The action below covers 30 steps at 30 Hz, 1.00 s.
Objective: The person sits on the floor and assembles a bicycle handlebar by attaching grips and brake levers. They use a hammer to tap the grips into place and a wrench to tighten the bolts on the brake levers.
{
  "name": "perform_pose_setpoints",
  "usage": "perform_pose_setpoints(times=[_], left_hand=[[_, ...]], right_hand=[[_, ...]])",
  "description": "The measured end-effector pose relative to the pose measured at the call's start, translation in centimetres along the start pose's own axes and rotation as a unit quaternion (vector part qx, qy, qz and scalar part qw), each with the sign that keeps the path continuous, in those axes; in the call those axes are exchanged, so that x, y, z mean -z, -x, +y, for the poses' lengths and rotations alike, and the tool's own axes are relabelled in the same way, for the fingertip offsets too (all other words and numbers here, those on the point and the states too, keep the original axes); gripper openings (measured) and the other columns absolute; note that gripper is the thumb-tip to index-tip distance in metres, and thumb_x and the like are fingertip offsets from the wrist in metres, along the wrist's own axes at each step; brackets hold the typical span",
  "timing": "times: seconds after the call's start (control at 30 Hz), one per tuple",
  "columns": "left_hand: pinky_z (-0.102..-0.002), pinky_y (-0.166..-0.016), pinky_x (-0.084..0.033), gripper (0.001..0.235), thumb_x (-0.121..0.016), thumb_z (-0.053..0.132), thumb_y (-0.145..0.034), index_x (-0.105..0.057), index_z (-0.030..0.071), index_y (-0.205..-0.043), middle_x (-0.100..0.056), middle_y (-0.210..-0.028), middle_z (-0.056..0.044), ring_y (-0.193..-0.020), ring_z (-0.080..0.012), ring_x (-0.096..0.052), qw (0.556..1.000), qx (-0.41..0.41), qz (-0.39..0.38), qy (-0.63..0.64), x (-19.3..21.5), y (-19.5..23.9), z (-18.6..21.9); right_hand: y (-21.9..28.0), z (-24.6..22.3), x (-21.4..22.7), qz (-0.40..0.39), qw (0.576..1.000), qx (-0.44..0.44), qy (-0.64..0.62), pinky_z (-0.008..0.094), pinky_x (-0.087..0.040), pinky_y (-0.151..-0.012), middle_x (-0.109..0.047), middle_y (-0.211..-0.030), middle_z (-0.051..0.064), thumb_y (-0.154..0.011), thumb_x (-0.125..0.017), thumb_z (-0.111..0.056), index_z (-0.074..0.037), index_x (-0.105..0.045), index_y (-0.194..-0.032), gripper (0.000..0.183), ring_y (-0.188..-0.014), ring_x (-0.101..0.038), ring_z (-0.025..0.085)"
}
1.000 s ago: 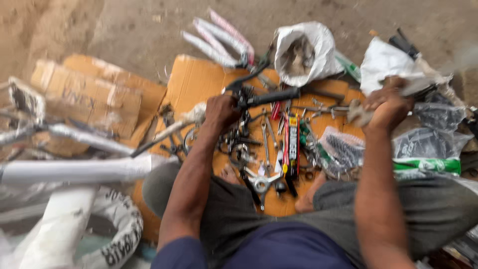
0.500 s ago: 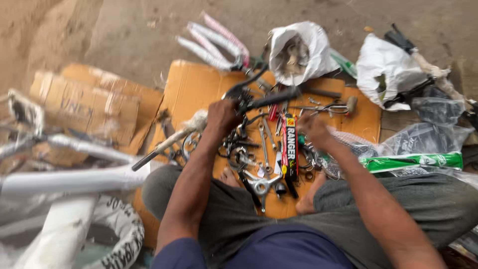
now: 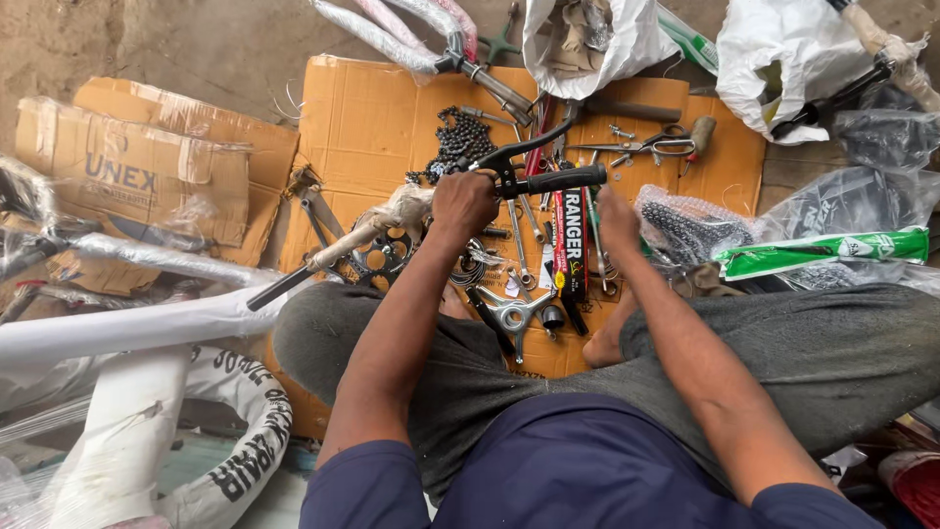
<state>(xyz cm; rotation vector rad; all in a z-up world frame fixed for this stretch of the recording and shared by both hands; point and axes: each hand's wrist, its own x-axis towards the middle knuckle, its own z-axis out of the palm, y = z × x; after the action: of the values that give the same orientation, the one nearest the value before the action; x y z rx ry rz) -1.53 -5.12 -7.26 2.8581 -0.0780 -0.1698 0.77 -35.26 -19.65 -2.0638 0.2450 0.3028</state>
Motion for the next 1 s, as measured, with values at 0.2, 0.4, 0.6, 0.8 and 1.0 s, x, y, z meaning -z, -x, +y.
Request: perform_pose_setpoints(times=[0.2, 0.4, 0.6, 0.8, 1.0], left_hand=[[-0.042, -0.055, -0.05, 0.047, -0.08, 0.053, -0.082, -0.072, 0.007, -0.075, -0.066, -0.062, -0.009, -0.054, -0.0238, -0.062, 0.997, -0.007, -0.062, 0.043, 1.8, -0.1, 0.3], [-0.043, -0.064, -0.051, 0.051, -0.083, 0.051, -0.066, -0.07, 0.002, -0.072, -0.064, -0.066, -0.01, -0.06, -0.0239, -0.061, 0.968, -0.116, 0.21, 0.073, 3.6, 1.9, -0.5], [-0.045, -0.073, -0.047, 0.051, -0.079, 0.05, -0.085, -0.064, 0.003, -0.075, -0.062, -0.069, -0.013, -0.071, -0.0286, -0.057, 0.991, -0.026, 0.085, 0.105, 1.5, 3.5, 0.2], [-0.04, -0.048, -0.041, 0.067, -0.053, 0.068, -0.1, -0.061, 0.003, -0.086, -0.061, -0.068, -0.008, -0.052, -0.019, -0.046, 0.999, -0.021, -0.026, 0.024, 0.8, 2.3, -0.8], [-0.035, -0.047, -0.042, 0.075, -0.046, 0.08, -0.089, -0.06, 0.007, -0.086, -0.059, -0.064, -0.006, -0.051, -0.0157, -0.051, 0.999, -0.041, -0.006, -0.005, 1.4, 2.3, -0.1]], right_hand=[[1.6, -12.2, 3.9, -0.174, 0.948, -0.055, -0.259, 0.03, -0.061, -0.058, -0.071, -0.092, 0.005, -0.082, -0.072, -0.058, -0.009, -0.064, -0.105, 0.055, -0.074, -0.067, 0.012], [1.6, -12.9, 2.5, -0.166, 0.946, -0.001, -0.279, 0.026, -0.052, -0.047, -0.065, -0.073, 0.0, -0.088, -0.082, -0.036, -0.006, -0.062, -0.102, 0.039, -0.053, -0.059, 0.008], [2.4, -13.8, 1.2, -0.17, 0.942, 0.013, -0.29, 0.021, -0.04, -0.037, -0.053, -0.069, -0.001, -0.088, -0.08, -0.034, -0.01, -0.052, -0.095, 0.038, -0.047, -0.045, 0.004], [2.6, -15.0, 1.1, -0.183, 0.948, 0.021, -0.26, 0.02, -0.043, -0.037, -0.05, -0.07, -0.002, -0.088, -0.078, -0.035, -0.01, -0.052, -0.097, 0.037, -0.051, -0.046, 0.003], [2.6, -14.9, 1.4, -0.175, 0.963, 0.021, -0.202, 0.02, -0.05, -0.041, -0.049, -0.073, -0.002, -0.086, -0.076, -0.041, -0.01, -0.054, -0.098, 0.04, -0.055, -0.049, 0.003]])
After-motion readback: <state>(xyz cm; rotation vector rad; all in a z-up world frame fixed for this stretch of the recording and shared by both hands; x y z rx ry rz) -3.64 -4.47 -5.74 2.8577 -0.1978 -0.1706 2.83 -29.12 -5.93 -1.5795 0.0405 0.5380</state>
